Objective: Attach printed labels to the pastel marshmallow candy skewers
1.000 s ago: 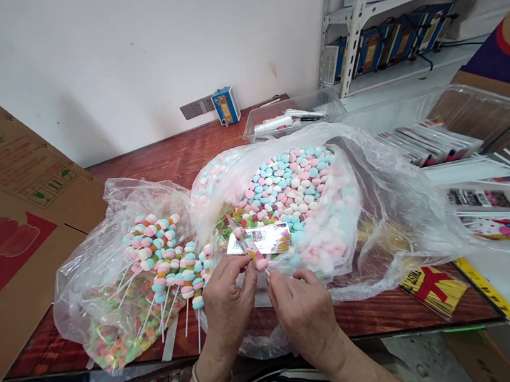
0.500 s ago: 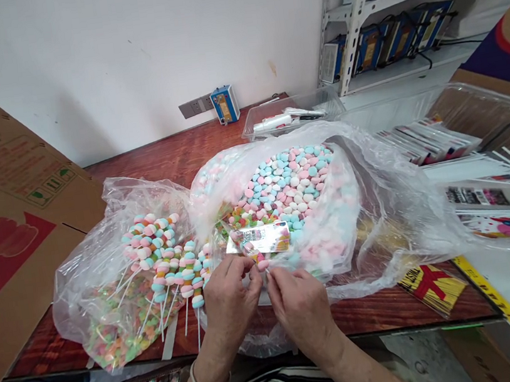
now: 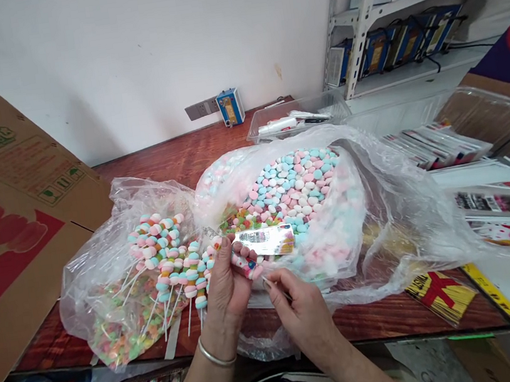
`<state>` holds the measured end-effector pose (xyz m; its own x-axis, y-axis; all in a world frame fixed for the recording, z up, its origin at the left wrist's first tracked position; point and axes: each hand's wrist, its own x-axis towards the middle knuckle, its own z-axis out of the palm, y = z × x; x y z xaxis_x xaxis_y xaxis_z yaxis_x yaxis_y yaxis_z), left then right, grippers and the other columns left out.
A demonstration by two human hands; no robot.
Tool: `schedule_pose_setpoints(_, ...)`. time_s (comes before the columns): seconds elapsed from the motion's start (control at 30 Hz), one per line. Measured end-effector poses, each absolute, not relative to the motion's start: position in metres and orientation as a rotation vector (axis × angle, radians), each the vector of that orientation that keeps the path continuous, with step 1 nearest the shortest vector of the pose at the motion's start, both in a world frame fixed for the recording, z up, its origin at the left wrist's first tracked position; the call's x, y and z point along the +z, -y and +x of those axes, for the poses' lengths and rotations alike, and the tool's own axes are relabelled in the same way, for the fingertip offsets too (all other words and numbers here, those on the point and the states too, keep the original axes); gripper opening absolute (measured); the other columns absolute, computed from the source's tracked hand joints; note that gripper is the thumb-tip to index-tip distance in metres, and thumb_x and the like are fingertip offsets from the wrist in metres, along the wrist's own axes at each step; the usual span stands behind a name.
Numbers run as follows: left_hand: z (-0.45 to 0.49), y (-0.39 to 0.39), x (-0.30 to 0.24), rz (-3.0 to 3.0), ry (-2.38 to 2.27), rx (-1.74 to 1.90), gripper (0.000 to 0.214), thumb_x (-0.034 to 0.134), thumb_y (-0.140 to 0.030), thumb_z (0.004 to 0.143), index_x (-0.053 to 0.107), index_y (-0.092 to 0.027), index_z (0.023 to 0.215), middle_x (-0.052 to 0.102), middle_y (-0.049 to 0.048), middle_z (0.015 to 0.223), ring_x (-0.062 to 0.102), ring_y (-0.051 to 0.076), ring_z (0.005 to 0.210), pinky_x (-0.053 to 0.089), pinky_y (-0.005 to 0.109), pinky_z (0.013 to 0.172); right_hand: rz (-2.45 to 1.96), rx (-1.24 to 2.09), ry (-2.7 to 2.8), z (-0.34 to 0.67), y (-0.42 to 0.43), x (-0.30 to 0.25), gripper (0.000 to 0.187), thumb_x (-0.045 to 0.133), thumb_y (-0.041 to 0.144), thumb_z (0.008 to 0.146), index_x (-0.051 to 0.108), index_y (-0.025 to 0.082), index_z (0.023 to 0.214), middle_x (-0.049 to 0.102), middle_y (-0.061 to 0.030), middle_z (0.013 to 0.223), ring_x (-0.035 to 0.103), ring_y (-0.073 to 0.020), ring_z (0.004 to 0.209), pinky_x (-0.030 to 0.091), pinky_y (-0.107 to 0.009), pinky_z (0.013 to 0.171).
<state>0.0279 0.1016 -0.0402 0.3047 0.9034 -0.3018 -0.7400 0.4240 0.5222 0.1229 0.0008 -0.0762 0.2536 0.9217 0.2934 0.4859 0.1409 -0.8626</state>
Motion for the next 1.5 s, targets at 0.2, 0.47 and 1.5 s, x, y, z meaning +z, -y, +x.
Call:
schedule_pose_setpoints(0.2,0.041,-0.096,-0.040,0.348,-0.660,1.192,0.029,0.079,-0.029,0.072,0.053,-0.016,0.073,0.054,-0.0049,0.063,0.054,0.008,0.055,0.046,0.021,0.054,-1.543,-0.205,1.713,0.124,0.001,-0.084,0.019,0.044,0.019,0.098,0.063,0.013,0.096,0.066,-0.0049,0.067,0.059,-0.0181,0.055,0.039,-0.030,0.056)
schedule_pose_setpoints(0.47,0.052,-0.076,-0.041,0.364,-0.610,1.098,0.026,0.072,-0.034,0.080,0.054,-0.017,0.076,0.051,-0.0052,0.060,0.051,0.007,0.054,0.047,0.021,0.061,-1.549,0.301,1.500,0.120,-0.002,-0.084,0.019,0.044,0.025,0.099,0.060,0.017,0.094,0.068,-0.0048,0.079,0.066,-0.0177,0.071,0.046,-0.026,0.063)
schedule_pose_setpoints(1.5,0.050,-0.043,-0.064,0.882,-0.937,0.878,0.038,0.066,-0.051,0.080,0.064,-0.017,0.063,0.047,-0.0036,0.049,0.039,0.009,0.046,0.032,0.023,0.047,-1.302,0.956,0.811,0.123,-0.009,-0.088,0.028,0.050,0.046,0.094,0.052,0.021,0.082,0.042,0.0073,0.057,0.038,-0.0105,0.049,0.032,-0.022,0.046)
